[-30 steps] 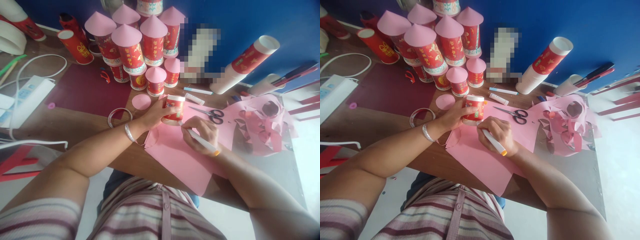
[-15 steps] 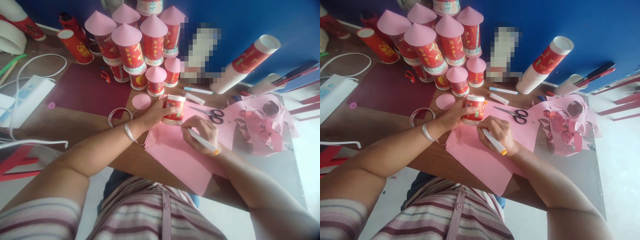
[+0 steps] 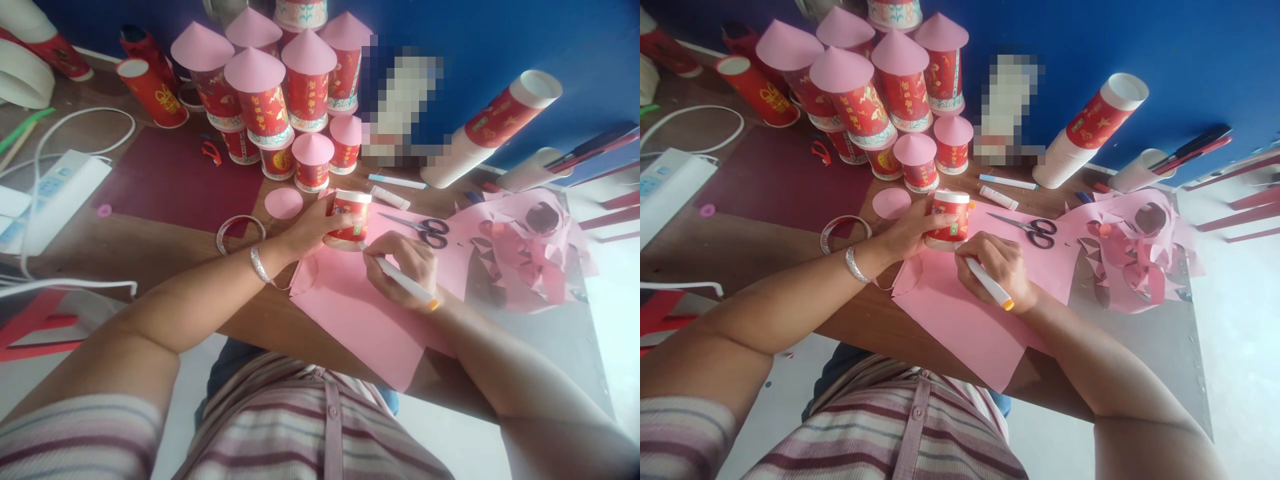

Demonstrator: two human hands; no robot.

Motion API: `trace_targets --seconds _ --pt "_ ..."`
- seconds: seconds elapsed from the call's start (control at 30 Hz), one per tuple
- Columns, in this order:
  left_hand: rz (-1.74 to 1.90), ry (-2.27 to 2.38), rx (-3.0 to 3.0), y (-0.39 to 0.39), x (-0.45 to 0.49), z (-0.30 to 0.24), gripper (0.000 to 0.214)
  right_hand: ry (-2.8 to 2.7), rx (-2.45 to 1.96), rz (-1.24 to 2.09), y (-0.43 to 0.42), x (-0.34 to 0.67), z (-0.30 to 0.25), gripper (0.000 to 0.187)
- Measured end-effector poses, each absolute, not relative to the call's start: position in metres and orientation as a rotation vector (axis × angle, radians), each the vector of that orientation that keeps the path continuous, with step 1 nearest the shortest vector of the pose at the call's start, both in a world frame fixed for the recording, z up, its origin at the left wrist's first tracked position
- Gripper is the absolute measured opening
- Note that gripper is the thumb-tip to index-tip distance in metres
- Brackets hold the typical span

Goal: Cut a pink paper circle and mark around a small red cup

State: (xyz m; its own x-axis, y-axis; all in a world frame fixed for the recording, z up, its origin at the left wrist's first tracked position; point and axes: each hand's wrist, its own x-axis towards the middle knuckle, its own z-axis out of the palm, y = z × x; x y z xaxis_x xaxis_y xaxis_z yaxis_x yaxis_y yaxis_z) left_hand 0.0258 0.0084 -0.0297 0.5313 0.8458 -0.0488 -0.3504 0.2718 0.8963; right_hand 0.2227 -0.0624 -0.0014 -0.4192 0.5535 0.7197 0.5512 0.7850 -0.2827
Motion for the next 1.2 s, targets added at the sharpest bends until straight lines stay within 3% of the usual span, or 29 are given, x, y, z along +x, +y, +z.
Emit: trace_targets --seconds 1.2 --pt "0.862 0.61 1.002 0.0078 0.0271 -0.03 0.048 -2.135 -0.804 0.06 -0.0638 0.2194 -0.0027 0.018"
